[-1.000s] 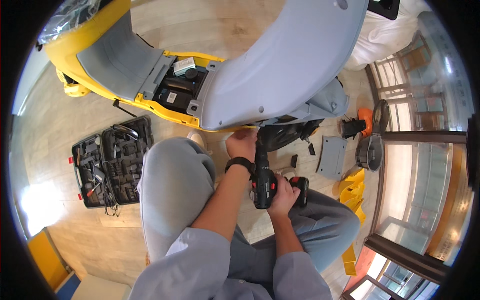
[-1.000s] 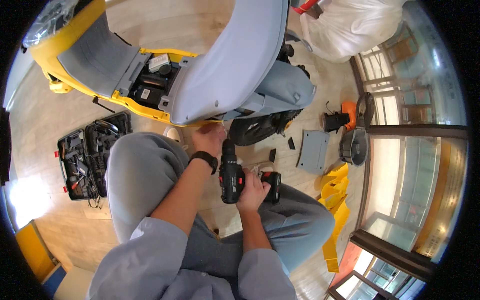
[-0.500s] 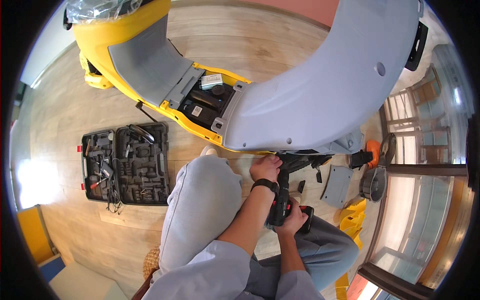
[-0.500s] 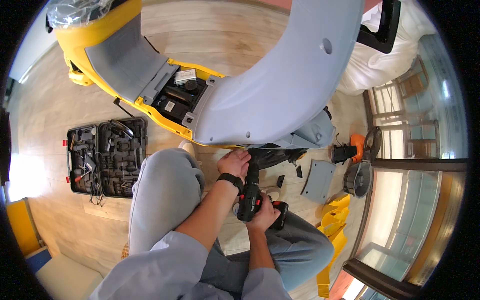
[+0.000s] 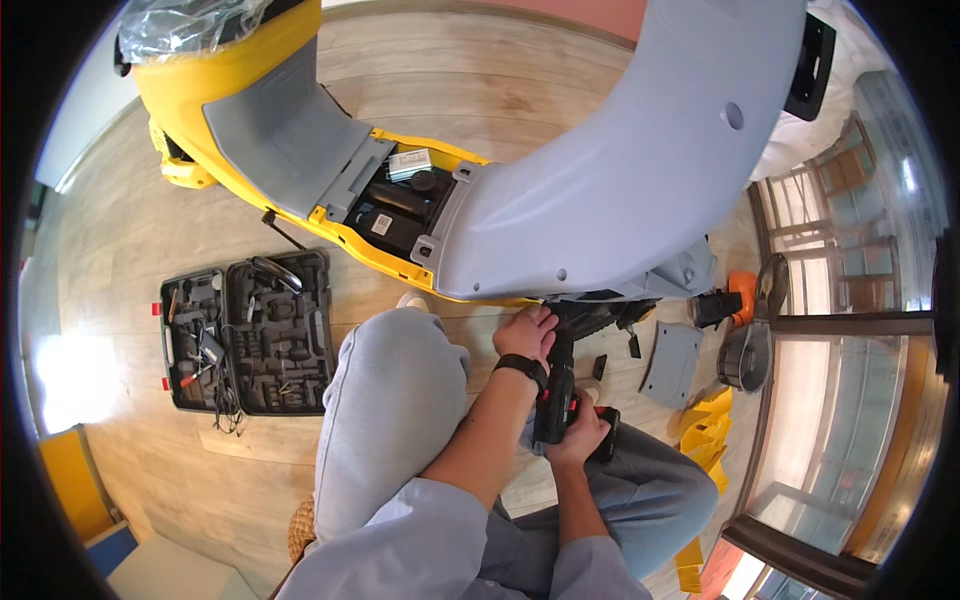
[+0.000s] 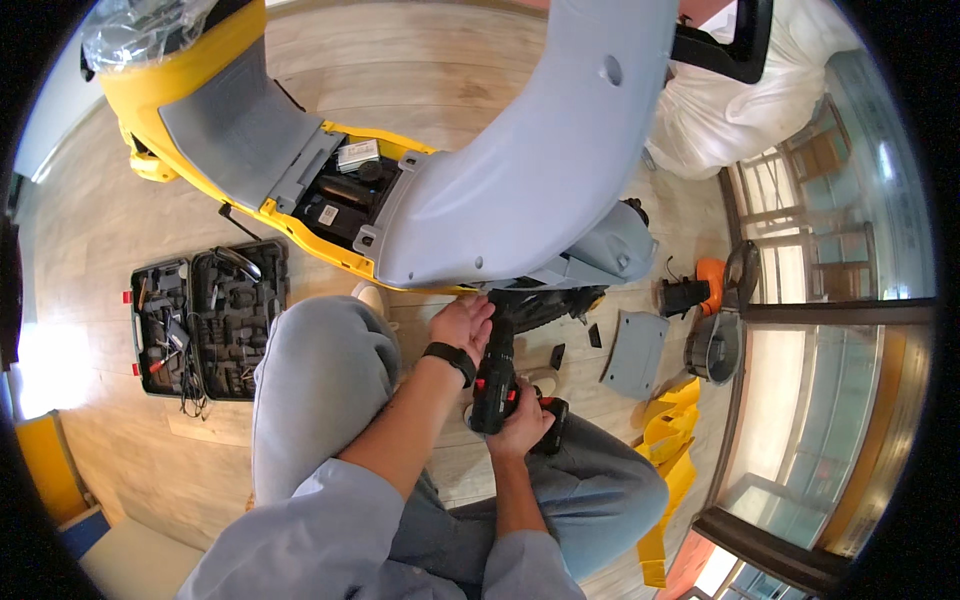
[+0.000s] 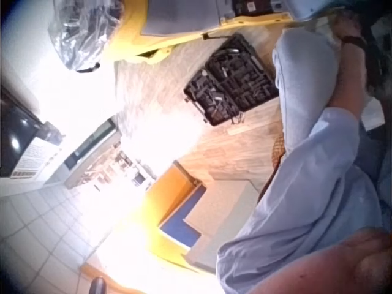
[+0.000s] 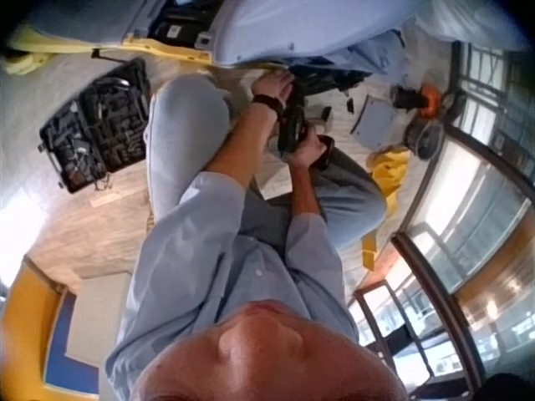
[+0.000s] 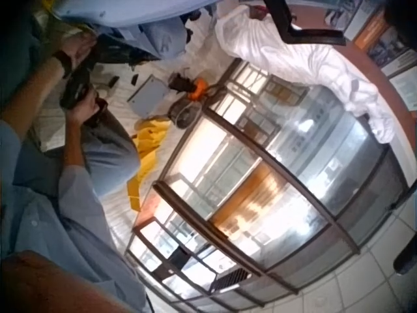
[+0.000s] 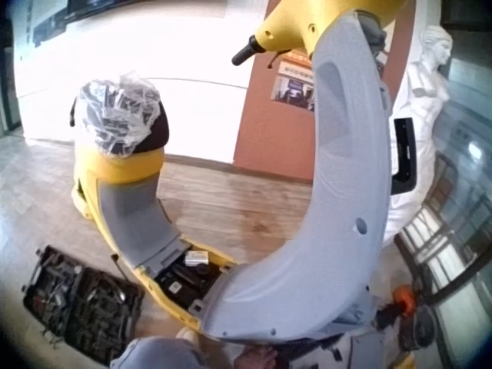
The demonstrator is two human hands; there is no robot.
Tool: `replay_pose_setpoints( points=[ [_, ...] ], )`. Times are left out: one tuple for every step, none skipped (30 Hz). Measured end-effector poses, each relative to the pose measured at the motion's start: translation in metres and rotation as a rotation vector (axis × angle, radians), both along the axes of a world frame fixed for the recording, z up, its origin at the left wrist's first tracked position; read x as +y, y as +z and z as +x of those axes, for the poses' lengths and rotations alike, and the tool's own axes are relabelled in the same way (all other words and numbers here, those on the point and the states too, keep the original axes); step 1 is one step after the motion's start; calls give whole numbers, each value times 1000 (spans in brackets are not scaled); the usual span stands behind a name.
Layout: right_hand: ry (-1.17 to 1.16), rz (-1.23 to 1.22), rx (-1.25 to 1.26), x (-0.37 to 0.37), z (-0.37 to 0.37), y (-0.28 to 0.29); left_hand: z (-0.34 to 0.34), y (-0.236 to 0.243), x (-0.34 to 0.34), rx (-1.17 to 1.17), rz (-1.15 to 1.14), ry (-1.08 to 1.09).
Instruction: Using an electric drill to remove and re-attach a plastic body panel on an electric scooter.
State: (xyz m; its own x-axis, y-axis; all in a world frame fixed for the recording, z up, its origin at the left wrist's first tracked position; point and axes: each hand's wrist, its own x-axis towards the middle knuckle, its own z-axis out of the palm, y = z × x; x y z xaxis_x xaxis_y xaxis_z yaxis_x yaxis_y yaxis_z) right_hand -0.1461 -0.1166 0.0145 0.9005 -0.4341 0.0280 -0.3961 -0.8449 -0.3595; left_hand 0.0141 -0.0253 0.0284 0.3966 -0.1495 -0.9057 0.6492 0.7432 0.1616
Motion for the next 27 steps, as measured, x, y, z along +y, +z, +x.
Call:
replay_pose_setpoints(
  points=[
    [1,23,-21,0,1,0,-1,-6,-1,-15,-32,39],
    [-7,21,-24,0,1,0,-3,-10,-1,-31,-64,78],
    [-38,63,-18,0,0,-1,-4,-11,1,-30,-61,68],
    [-70,104,-12,1,-1,-2,-4,-13,3,-39,-90,85],
    [-79,107,-11,1,-1,-2,-4,-15,4,-49,-120,101],
    [-121,176,-5,2,-1,-2,-5,-16,5,-47,-116,91],
    [-163,244,1,3,-2,-2,-5,-14,5,-35,-86,91],
    [-173,247,2,6,-2,-1,-6,-12,6,-22,-56,90],
    [-199,277,-68,8,0,0,-6,-11,8,-21,-52,79],
    [-226,308,-139,11,1,1,-6,-10,10,-30,-33,69],
    [-241,314,-139,13,1,2,-8,-9,13,-39,-13,58],
    [-300,342,-143,14,1,2,-10,-8,16,-28,1,51],
    [-361,374,-147,17,2,3,-11,-7,19,-28,16,36],
    [-381,391,-147,19,4,4,-11,-6,22,-119,135,-93],
    [-383,372,-175,23,7,4,-12,-4,27,-206,260,-227],
    [-403,342,-201,24,5,4,-12,4,29,-198,275,-266],
    [-446,360,-193,24,4,4,-11,13,30,-606,937,-551],
    [-465,410,-216,21,4,5,-10,20,31,-1051,1585,-821],
    [-481,473,-249,21,7,3,-8,20,36,-1081,1601,-868],
    [-529,504,-255,23,9,-6,-5,19,41,-1205,1707,-881],
    [-536,574,-383,24,10,-18,-7,16,43,-1339,1797,-892],
    [-535,649,-522,28,17,-19,-7,14,47,-1388,1806,-874],
    [-581,678,-538,31,18,-16,-10,11,49,-1429,1818,-919],
    [-544,649,-518,38,24,4,-11,10,56,-1433,1859,-916],
    [-513,605,-500,38,27,16,-11,9,55,-1448,1884,-910],
    [-550,681,-496,40,29,16,-10,6,54,-1487,1890,-945],
    [-587,695,-513,38,29,17,-9,4,50,-1459,1887,-953]
  ],
)
